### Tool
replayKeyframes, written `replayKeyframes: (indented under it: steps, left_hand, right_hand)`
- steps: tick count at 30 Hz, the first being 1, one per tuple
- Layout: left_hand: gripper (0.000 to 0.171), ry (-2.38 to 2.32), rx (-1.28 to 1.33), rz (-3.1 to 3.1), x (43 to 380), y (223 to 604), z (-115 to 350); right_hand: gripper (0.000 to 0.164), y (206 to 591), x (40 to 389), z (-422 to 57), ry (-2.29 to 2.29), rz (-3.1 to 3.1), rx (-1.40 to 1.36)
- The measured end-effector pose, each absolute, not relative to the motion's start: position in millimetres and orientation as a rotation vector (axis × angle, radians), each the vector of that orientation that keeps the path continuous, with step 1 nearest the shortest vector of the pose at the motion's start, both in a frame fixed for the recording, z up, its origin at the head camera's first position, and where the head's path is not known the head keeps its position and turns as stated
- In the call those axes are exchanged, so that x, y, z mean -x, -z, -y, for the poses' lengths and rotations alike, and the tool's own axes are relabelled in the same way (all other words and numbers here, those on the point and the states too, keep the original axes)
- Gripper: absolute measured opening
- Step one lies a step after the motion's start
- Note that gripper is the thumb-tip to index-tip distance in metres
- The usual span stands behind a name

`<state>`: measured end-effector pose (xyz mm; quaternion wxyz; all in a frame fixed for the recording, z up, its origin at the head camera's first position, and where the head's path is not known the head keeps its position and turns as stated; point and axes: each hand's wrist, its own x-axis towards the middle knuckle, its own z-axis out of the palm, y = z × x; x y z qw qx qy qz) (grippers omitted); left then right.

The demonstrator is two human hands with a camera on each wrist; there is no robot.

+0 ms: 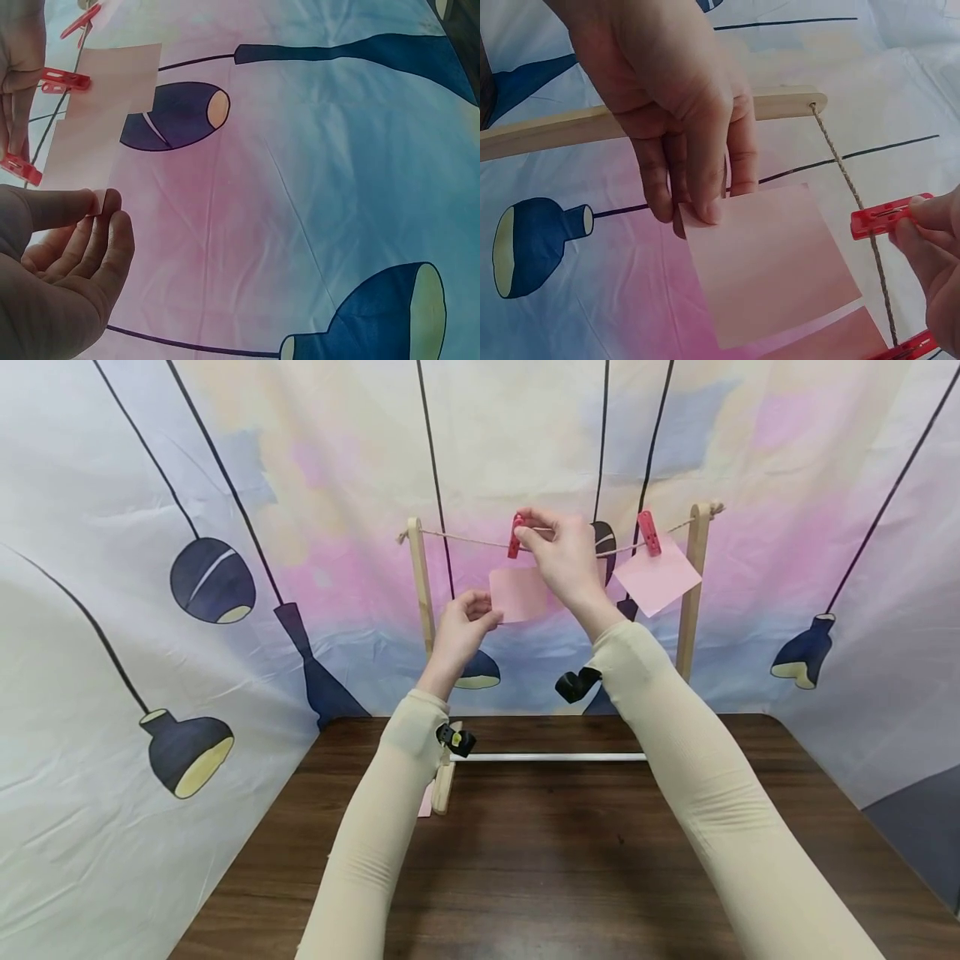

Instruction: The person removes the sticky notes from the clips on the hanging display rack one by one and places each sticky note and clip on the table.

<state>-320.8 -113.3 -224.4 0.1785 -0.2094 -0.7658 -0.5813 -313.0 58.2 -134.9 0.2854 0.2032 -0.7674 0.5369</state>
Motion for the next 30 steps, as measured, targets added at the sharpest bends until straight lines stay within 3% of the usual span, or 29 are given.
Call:
replayKeyframes:
  steps: [30]
  left_hand:
    - [0.031,1.611,0.589,2.198,319,226,130]
  right_hand:
    - [0.019,117,290,-80,-1.497,1.933,-0.537]
